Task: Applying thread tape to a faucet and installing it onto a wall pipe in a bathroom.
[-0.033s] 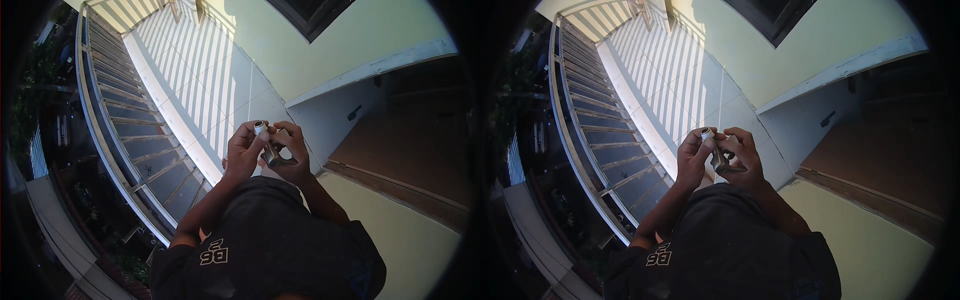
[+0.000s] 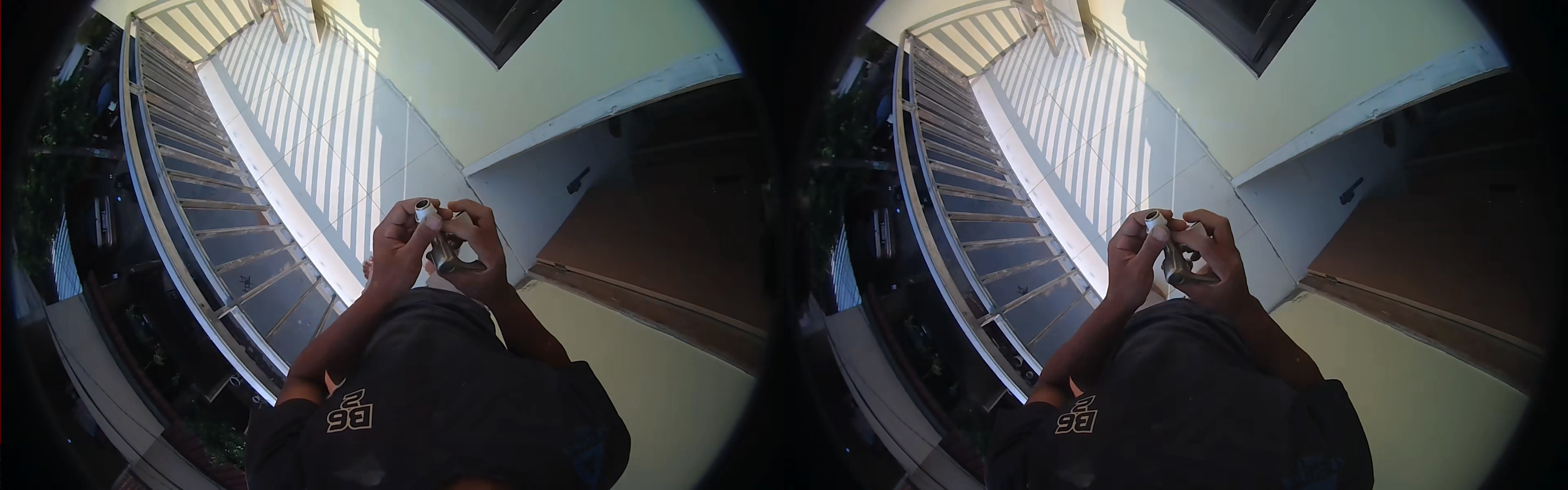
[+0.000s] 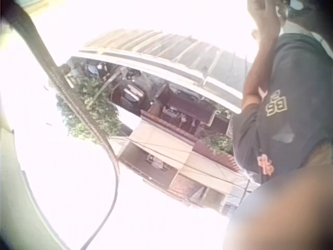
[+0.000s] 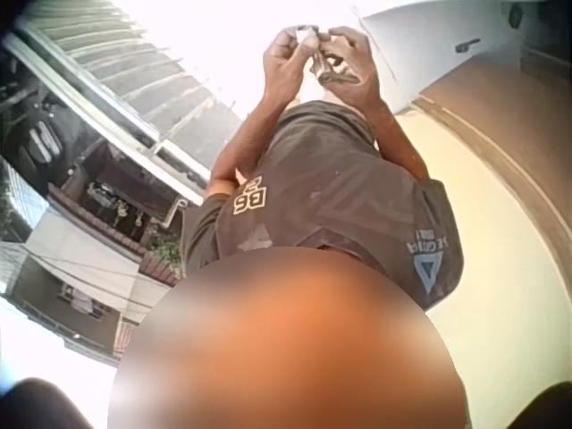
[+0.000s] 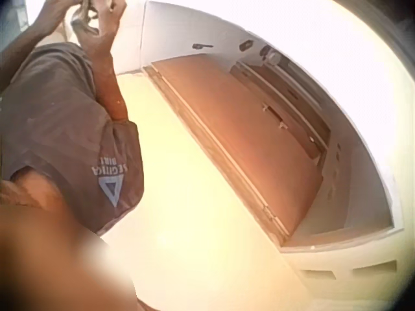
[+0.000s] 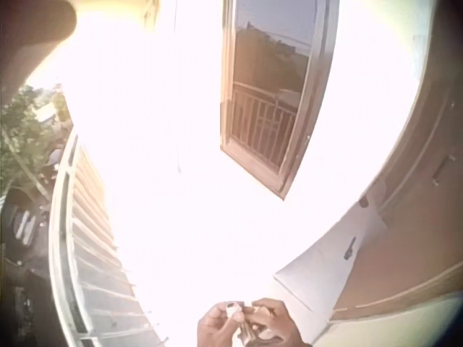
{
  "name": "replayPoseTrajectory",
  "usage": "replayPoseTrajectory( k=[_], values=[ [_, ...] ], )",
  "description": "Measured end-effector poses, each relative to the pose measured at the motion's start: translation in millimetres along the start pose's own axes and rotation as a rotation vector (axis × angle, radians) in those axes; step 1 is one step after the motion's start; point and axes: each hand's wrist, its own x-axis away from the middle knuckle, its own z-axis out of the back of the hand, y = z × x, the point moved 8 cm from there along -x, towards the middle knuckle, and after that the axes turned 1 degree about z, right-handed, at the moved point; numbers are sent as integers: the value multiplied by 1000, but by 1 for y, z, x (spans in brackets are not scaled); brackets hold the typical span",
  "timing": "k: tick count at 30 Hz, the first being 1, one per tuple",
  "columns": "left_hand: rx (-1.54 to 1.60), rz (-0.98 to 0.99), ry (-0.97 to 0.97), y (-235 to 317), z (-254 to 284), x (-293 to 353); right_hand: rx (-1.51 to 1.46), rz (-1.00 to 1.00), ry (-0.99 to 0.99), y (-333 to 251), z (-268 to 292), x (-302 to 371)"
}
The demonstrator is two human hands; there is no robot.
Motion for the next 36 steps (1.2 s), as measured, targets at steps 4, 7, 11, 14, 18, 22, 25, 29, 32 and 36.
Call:
replayPoseTrajectory(
  k=[4, 7, 11, 14, 18, 22, 25, 29, 32, 36],
  values=[
    [-84, 79, -80, -40, -65, -30, 92, 11, 119, 23, 82, 18],
    [-182, 100, -207, -79, -127, -60, 24, -73, 186, 55, 161, 42],
    [-358, 169, -387, -149, -218, -91, 21, -201, 193, 95, 271, 89],
    [-491, 194, -534, -197, -281, -110, -269, -349, 237, 126, 334, 127],
    [-436, 249, -647, -245, -344, -125, -567, -344, 430, 147, 384, 163],
    [-253, 439, -699, -280, -388, -137, -675, -281, 666, 151, 405, 198],
    [-269, 378, -913, -286, -420, -138, -657, -360, 850, 156, 406, 224],
    [-423, 425, -1291, -303, -450, -133, -669, -433, 1035, 158, 407, 247],
    [-497, 476, -1390, -312, -458, -145, -602, -515, 1124, 157, 399, 250],
    [-511, 393, -1624, -308, -467, -160, -460, -568, 1344, 158, 367, 240]
  ],
)
